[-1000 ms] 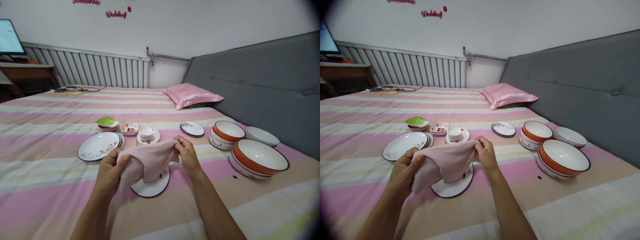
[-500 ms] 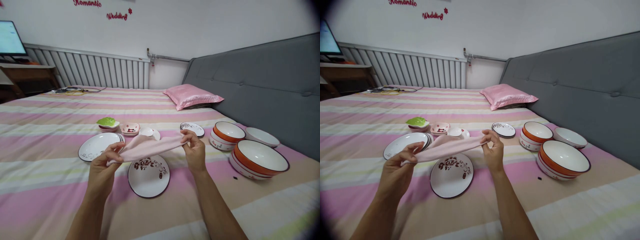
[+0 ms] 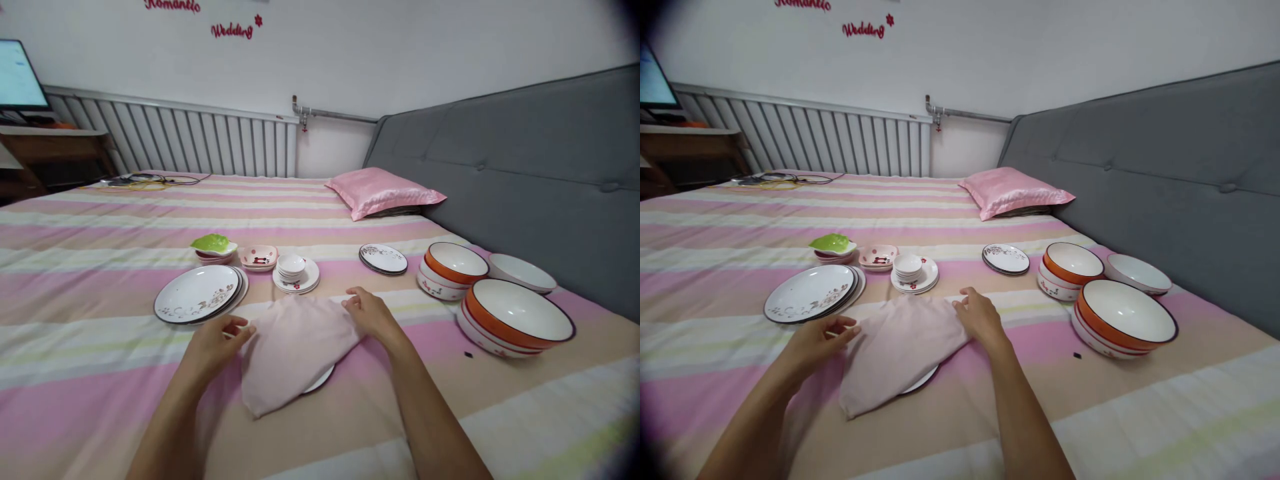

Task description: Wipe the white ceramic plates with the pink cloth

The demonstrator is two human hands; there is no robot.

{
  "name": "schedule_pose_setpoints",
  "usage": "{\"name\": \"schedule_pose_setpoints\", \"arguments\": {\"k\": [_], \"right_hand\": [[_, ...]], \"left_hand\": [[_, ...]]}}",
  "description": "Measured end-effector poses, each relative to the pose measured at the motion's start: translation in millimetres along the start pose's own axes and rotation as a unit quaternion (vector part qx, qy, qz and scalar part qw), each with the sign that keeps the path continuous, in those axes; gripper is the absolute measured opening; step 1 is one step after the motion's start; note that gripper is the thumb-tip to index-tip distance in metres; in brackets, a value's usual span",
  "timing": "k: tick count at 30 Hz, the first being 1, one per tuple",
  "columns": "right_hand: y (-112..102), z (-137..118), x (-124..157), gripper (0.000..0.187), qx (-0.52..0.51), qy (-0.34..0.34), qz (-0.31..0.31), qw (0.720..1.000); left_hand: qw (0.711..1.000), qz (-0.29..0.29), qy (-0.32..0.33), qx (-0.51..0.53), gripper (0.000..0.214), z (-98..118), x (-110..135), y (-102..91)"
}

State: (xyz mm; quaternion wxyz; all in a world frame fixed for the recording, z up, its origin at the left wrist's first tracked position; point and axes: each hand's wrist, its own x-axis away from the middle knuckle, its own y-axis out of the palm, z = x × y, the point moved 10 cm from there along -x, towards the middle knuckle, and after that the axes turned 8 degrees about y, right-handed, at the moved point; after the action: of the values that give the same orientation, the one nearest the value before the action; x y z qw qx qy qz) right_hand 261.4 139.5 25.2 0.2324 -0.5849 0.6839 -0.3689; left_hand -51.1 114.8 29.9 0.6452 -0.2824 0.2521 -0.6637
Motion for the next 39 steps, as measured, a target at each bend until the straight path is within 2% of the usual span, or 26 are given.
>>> {"name": "schedule_pose_setpoints", "arguments": {"k": [2,4,8,12,16,19,21,22,23,24,26,28,31,35,39], "right_hand": [[15,4,-3,0.050,0.035,0.011,-0.022,0.999],[25,5,-5,0.050,0.061,0.006,-0.029,0.998],[33,8,-8,0.040,0.057,0.006,-0.041,0.997],[31,10,-10,0.035,0.039,0.010,-0.034,0.999],[24,7,-11,0.029,0.031,0.002,-0.004,1.000],[12,0,-7,0.034,0.029,-0.001,0.034,0.999],[4,-16,3,0.036,-0.005,-0.042,0.036,0.998],[2,-29,10,0.036,-0.032,-0.081,0.018,0.996],[5,-45,21,0.035,-0.070,-0.133,-0.023,0.988],[12,-63,35,0.036,-0.097,-0.186,-0.091,0.974],[34,-94,70,0.040,-0.095,-0.283,-0.228,0.927],[51,-114,103,0.045,-0.069,-0.360,-0.296,0.882],[72,-130,130,0.047,-0.012,-0.425,-0.286,0.859],[93,-132,138,0.046,0.065,-0.414,-0.250,0.873],[92,-135,141,0.039,0.081,-0.407,-0.226,0.881]], "left_hand": [[0.996,0.020,-0.039,-0.081,0.055,-14,-3,-3.4],[0.993,0.009,-0.043,-0.113,0.057,-18,-5,0.0],[0.997,-0.016,-0.021,-0.071,0.054,-20,-7,13.2],[1.000,-0.015,-0.006,-0.020,0.040,-19,-9,17.6],[0.999,-0.014,-0.003,-0.043,0.025,-18,-9,14.2],[0.998,-0.007,-0.008,-0.067,0.027,-17,-9,10.8],[0.998,-0.003,-0.009,-0.069,0.031,-17,-9,10.1],[0.998,-0.006,-0.007,-0.067,0.032,-17,-9,10.8],[0.998,-0.012,-0.005,-0.067,0.032,-17,-9,12.3],[0.998,-0.019,-0.002,-0.067,0.032,-16,-9,13.6],[0.997,-0.026,0.006,-0.072,0.031,-13,-8,14.4],[0.996,-0.031,0.021,-0.082,0.027,-8,-7,14.4],[0.994,-0.039,0.034,-0.099,0.023,-2,-5,14.4],[0.992,-0.044,0.018,-0.116,0.026,-4,-5,16.4],[0.989,-0.050,0.003,-0.136,0.032,-8,-5,18.9]]}}
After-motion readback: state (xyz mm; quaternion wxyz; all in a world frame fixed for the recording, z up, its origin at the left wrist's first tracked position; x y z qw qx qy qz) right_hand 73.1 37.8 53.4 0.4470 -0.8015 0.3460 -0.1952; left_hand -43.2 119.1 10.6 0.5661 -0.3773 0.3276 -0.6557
